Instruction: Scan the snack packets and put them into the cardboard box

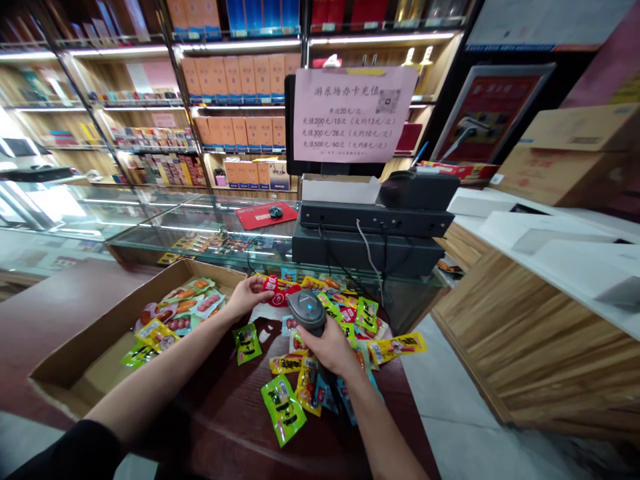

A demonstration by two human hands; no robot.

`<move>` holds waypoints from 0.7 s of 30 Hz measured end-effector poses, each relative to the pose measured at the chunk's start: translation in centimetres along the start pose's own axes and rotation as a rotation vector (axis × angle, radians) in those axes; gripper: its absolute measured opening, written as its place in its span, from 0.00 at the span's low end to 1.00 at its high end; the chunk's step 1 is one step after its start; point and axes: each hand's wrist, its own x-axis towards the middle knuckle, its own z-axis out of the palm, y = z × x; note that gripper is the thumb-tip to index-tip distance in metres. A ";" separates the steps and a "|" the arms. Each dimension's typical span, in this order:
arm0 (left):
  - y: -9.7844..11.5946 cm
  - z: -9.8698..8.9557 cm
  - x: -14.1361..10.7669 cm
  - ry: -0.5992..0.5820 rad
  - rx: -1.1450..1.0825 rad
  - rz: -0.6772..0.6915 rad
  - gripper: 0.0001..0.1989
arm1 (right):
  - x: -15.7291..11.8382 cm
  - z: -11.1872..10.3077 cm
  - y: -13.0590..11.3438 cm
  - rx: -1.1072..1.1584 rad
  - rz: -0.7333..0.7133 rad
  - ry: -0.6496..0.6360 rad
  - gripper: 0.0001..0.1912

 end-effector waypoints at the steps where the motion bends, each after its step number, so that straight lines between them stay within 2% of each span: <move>1: 0.2 0.0 0.0 -0.005 -0.058 -0.009 0.20 | 0.0 0.1 0.0 0.002 -0.002 0.006 0.16; 4: 0.9 0.1 -0.2 -0.005 -0.194 -0.016 0.23 | -0.1 0.3 0.0 -0.002 -0.006 0.019 0.16; 9: 1.6 0.3 -0.4 -0.004 -0.294 -0.030 0.25 | 0.0 0.4 0.3 -0.012 -0.025 0.032 0.17; 21: 1.6 0.3 -0.7 -0.027 -0.237 -0.011 0.23 | 0.0 0.3 1.0 0.033 0.014 0.031 0.16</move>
